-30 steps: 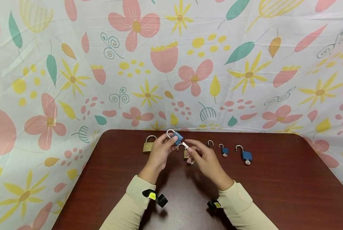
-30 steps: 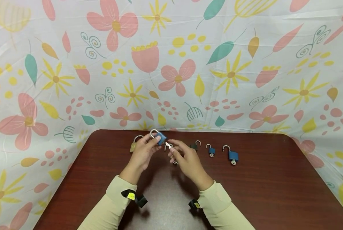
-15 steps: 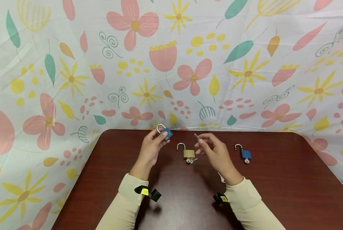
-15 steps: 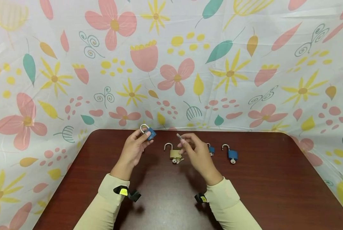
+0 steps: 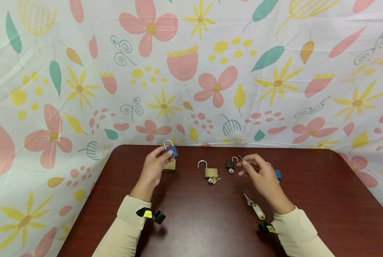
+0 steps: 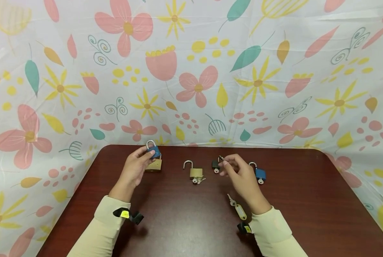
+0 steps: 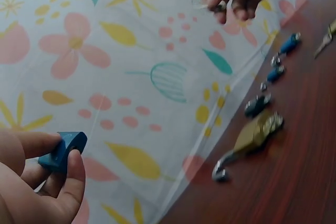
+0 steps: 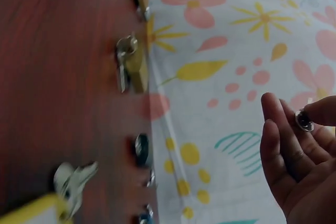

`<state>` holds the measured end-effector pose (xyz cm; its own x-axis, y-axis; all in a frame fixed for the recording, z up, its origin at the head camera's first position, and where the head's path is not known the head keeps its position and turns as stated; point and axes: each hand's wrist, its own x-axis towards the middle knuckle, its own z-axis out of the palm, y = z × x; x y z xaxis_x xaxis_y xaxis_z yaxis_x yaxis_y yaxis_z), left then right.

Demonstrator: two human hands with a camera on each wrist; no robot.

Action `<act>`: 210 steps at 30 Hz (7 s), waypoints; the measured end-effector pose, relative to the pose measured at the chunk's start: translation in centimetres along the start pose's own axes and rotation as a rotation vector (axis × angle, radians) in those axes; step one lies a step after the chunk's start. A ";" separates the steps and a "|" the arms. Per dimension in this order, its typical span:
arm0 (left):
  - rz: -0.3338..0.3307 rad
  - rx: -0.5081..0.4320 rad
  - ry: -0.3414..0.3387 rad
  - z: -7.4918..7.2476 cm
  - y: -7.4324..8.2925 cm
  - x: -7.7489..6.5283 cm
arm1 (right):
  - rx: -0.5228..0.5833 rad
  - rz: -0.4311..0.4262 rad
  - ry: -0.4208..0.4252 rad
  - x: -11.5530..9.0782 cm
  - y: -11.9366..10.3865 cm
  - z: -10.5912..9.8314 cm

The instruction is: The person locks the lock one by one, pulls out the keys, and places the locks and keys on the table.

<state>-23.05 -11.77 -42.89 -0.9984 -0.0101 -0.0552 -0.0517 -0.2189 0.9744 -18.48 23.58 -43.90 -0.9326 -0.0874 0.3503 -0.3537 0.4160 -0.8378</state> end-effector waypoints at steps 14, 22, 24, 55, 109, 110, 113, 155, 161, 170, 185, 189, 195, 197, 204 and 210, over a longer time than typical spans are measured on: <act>-0.068 0.134 0.155 -5.8 -1.6 1.1 | -0.389 0.113 -0.029 -3.4 3.7 -3.0; -0.116 0.175 0.227 -7.8 -4.0 1.9 | -0.406 0.288 -0.175 -4.4 5.4 -4.0; -0.129 0.193 0.235 -8.2 -4.5 2.1 | -0.384 0.307 -0.204 -4.4 5.8 -4.2; -0.027 0.630 0.335 -9.8 -7.1 3.0 | -0.381 0.344 -0.412 -5.0 6.3 -4.8; 0.039 0.494 -0.001 0.8 -4.8 0.5 | -0.421 0.251 -0.378 -0.6 1.1 1.3; 0.035 0.498 -0.018 1.2 -5.0 0.4 | -0.411 0.248 -0.383 -0.5 1.0 1.6; 0.019 0.509 -0.055 2.4 -5.7 0.2 | -0.397 0.237 -0.388 -0.1 0.7 2.5; -0.034 0.669 -0.094 9.2 -9.7 -0.3 | -0.495 0.179 -0.397 2.9 2.2 8.6; -0.075 0.575 -0.098 9.0 -9.7 -0.5 | -0.482 0.190 -0.406 2.8 2.3 8.6; -0.105 0.497 -0.131 8.5 -9.7 -0.5 | -0.456 0.159 -0.399 2.7 2.0 8.6; -0.195 0.130 -0.249 8.0 -8.9 -0.1 | -0.285 0.001 -0.342 2.8 0.0 8.3; -0.173 0.090 -0.259 8.4 -8.0 -0.4 | -0.226 -0.045 -0.322 2.9 -0.3 8.3; -0.133 0.116 -0.231 8.6 -6.8 -0.9 | -0.135 -0.068 -0.280 3.0 -0.5 7.9; -0.113 0.122 -0.226 8.7 -6.5 -1.0 | -0.112 -0.079 -0.261 3.1 -0.6 7.8; -0.047 0.115 -0.225 9.0 -5.5 -1.3 | -0.050 -0.114 -0.220 3.2 -1.4 7.3; -0.038 0.048 -0.272 9.2 -4.5 -1.8 | 0.000 -0.139 -0.196 3.2 -2.0 7.1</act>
<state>-21.21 -1.84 -45.14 -0.9647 0.2607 -0.0376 -0.0835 -0.1673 0.9824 -21.24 16.05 -44.11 -0.8711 -0.3178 0.3745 -0.4797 0.3873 -0.7873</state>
